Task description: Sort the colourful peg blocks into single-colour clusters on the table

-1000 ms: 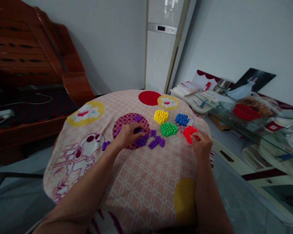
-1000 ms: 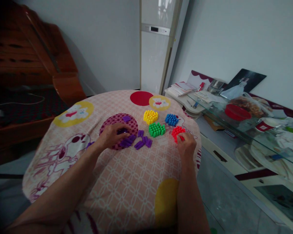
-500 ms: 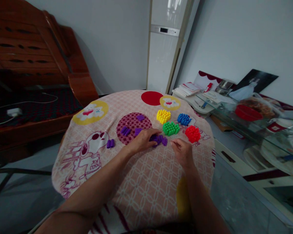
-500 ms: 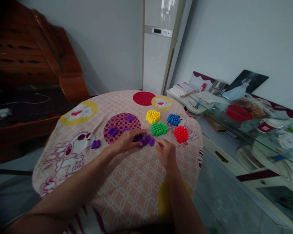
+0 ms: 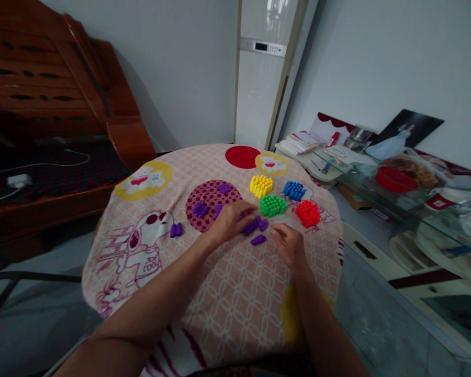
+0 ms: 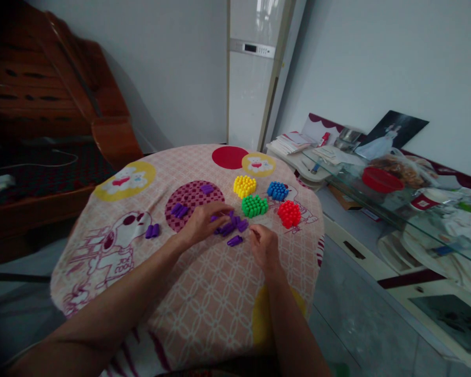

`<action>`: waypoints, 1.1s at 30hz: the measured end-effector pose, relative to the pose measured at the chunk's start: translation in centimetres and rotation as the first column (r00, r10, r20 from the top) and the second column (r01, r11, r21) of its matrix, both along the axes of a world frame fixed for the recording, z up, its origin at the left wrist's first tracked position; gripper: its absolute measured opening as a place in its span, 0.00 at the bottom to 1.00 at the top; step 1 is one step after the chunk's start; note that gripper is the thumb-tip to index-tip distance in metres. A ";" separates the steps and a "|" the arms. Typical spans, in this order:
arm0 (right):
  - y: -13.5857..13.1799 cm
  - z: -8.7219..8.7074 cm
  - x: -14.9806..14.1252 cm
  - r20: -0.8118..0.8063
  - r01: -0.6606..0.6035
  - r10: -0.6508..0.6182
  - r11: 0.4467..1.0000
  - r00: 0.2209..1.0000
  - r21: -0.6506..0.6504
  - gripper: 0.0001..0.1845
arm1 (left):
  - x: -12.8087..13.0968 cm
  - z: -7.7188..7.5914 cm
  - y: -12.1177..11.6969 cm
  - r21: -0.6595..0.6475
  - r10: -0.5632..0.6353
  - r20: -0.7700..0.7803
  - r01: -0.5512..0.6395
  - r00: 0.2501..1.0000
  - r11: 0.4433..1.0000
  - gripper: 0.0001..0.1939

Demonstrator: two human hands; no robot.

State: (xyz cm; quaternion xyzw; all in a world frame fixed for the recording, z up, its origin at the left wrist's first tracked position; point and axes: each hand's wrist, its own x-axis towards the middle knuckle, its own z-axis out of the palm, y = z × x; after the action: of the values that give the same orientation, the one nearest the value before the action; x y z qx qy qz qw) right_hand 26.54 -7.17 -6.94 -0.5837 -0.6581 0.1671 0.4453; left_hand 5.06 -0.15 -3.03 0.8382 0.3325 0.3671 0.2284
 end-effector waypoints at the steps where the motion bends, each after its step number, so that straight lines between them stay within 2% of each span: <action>1: 0.1 -0.2 0.1 -0.007 0.003 -0.003 1.000 1.000 0.000 0.14 | -1.0 0.2 0.7 0.004 0.089 0.006 -0.089 0.996 0.996 0.14; 5: 0.6 -0.8 0.2 -0.032 -0.031 0.030 0.999 0.999 -0.022 0.22 | -5.5 0.1 3.1 0.053 0.401 -0.089 -0.398 0.912 0.916 0.14; 8: 1.0 -0.9 -0.5 -0.032 -0.096 0.095 0.994 0.995 -0.047 0.24 | -7.8 -0.1 4.0 0.066 0.480 -0.163 -0.476 0.862 0.877 0.15; 11: 1.0 -0.8 -1.8 -0.088 -0.208 0.201 0.975 0.976 -0.079 0.25 | -8.5 -0.2 4.2 0.017 0.441 -0.286 -0.455 0.851 0.890 0.14; 15: 0.4 -0.3 -3.2 -0.199 -0.387 0.360 0.914 0.911 -0.119 0.24 | -7.5 -0.8 4.2 -0.054 0.265 -0.496 -0.334 0.827 0.941 0.20; 17: 0.2 -0.2 -3.3 -0.250 -0.397 0.358 0.910 0.900 -0.124 0.23 | -7.0 -1.2 4.2 -0.025 0.246 -0.550 -0.310 0.798 0.950 0.23; 19: 0.1 -0.1 -3.1 -0.281 -0.350 0.306 0.929 0.909 -0.120 0.23 | -6.6 -1.4 4.2 0.008 0.265 -0.568 -0.317 0.779 0.948 0.23; 22: 0.1 0.0 -2.6 -0.317 -0.261 0.220 0.961 0.923 -0.091 0.22 | -6.2 -0.9 4.0 0.014 0.316 -0.498 -0.357 0.808 0.934 0.20; 24: 0.0 0.0 -2.4 -0.348 -0.215 0.175 0.973 0.921 -0.082 0.21 | -5.8 -0.2 3.5 -0.001 0.344 -0.362 -0.370 0.866 0.929 0.21; 26: 0.0 0.0 -2.3 -0.364 -0.177 0.134 0.980 0.922 -0.086 0.20 | -4.9 0.5 2.7 -0.027 0.320 -0.197 -0.331 0.927 0.943 0.24; 29: 0.0 0.2 -2.3 -0.368 -0.132 0.090 0.987 0.925 -0.091 0.21 | -2.6 1.1 1.0 -0.069 0.169 -0.032 -0.171 0.985 0.983 0.23; 33: -0.2 0.4 -2.0 -0.336 -0.126 0.089 0.988 0.938 -0.089 0.20 | 0.8 0.6 -1.2 -0.123 -0.040 0.072 0.049 0.997 0.991 0.20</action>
State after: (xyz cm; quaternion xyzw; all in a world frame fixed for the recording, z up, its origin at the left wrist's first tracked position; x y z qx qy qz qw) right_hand 24.52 -7.34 -6.55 -0.5339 -0.5948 0.3224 0.5071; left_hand 5.88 -1.39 -2.46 0.8162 0.3280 0.3693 0.2998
